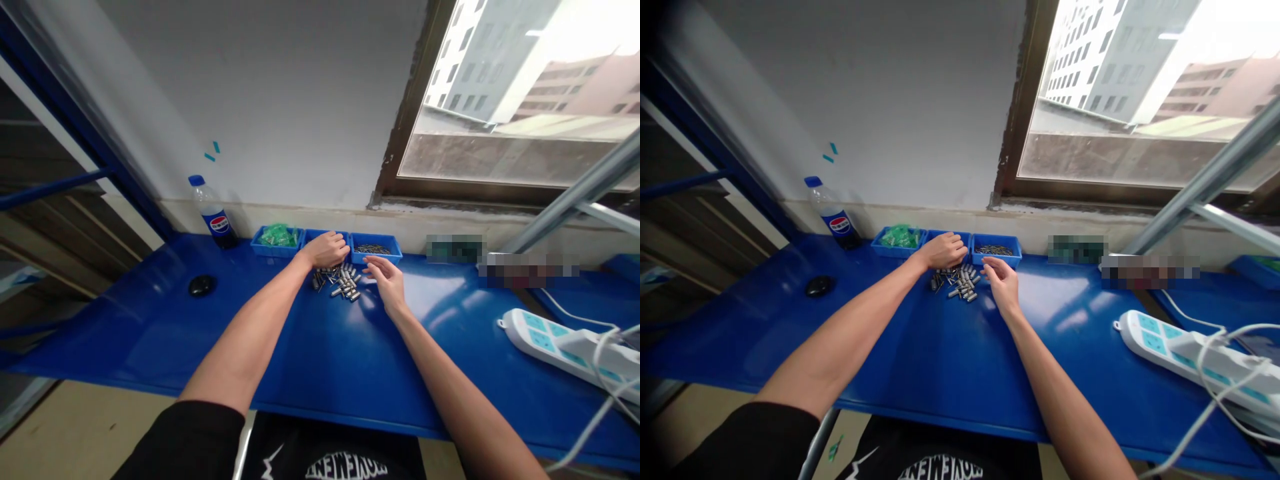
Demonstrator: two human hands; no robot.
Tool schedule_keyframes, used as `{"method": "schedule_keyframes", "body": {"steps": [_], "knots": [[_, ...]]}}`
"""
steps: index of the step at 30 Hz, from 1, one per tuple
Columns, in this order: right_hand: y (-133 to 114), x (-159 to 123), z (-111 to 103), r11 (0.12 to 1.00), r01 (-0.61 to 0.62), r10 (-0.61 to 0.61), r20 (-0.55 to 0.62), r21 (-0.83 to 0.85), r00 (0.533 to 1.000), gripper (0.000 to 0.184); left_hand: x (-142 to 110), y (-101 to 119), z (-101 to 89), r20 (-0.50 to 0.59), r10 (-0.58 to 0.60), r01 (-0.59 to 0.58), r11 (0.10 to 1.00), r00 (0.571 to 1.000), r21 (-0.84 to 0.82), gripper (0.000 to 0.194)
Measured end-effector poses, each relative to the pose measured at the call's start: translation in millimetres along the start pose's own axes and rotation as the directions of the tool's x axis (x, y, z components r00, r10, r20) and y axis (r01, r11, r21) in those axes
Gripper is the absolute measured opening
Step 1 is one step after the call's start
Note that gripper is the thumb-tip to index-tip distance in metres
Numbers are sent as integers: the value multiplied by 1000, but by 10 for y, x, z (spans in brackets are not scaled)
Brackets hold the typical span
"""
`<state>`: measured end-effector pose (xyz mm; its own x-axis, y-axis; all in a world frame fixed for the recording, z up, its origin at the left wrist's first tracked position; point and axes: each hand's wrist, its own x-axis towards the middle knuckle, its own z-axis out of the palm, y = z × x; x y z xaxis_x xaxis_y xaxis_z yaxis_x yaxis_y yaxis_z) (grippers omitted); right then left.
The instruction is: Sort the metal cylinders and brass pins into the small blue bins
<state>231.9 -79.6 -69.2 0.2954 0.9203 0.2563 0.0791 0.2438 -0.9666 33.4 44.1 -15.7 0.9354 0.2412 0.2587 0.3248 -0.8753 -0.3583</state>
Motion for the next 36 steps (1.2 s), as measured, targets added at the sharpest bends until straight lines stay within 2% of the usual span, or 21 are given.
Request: {"method": "schedule_keyframes", "body": {"steps": [3, 4, 6, 8, 11, 13, 15, 18, 19, 21, 23, 25, 27, 31, 34, 36], "knots": [[0, 3, 3, 1000, -19, 19, -2, 9, 1000, 44, -18, -85, -36, 73, -190, 197, 976, 979, -93, 21], [1, 2, 5, 999, -29, 29, -1, 13, 1000, 44, -34, -109, -51, 97, -281, 291, 948, 955, -125, 19], [7, 1, 10, 999, -43, 42, 7, 23, 999, 44, -64, -147, -81, 100, -399, 409, 903, 912, -133, 19], [13, 1, 11, 999, -43, 43, 18, 27, 999, 44, -70, -168, -106, 73, -514, 519, 846, 855, -123, 26], [11, 1, 4, 999, -37, 37, 27, 15, 999, 45, -28, -162, -125, 32, -683, 681, 722, 730, -127, 39], [6, 1, -3, 1000, -31, 30, 33, 5, 999, 44, -1, -135, -133, 30, -732, 727, 670, 681, -152, 45], [4, -1, -7, 1000, -15, 16, 52, -18, 999, 43, -16, -95, -155, 61, -708, 704, 682, 703, -196, 45], [19, -11, 5, 996, 22, -14, 93, -83, 996, 37, -153, -18, -241, 138, -574, 588, 758, 807, -282, 29], [26, -15, 14, 992, 43, -29, 113, -118, 993, 35, -219, 10, -285, 152, -533, 553, 776, 832, -304, 22], [30, -19, 37, 975, 100, -72, 145, -199, 987, 30, -349, 63, -384, 140, -475, 494, 805, 869, -328, 20], [8, -4, 59, 946, 162, -116, 176, -280, 978, 28, -445, 114, -481, 76, -493, 487, 805, 867, -338, 21], [-51, 43, 70, 911, 217, -145, 221, -350, 964, 26, -489, 165, -554, 116, -492, 500, 794, 863, -346, 17], [-144, 128, 72, 858, 281, -147, 319, -429, 936, 21, -492, 219, -585, 190, -492, 527, 782, 850, -334, 13], [-383, 360, 89, 678, 346, 42, 503, -649, 863, 11, -470, 334, -531, 232, -561, 607, 730, 794, -313, 11], [-540, 493, 132, 530, 406, 161, 558, -745, 814, 8, -485, 425, -455, 238, -647, 689, 679, 724, -253, 13], [-600, 538, 161, 467, 428, 218, 570, -774, 792, 13, -509, 487, -416, 244, -686, 728, 646, 686, -230, 15]]}}
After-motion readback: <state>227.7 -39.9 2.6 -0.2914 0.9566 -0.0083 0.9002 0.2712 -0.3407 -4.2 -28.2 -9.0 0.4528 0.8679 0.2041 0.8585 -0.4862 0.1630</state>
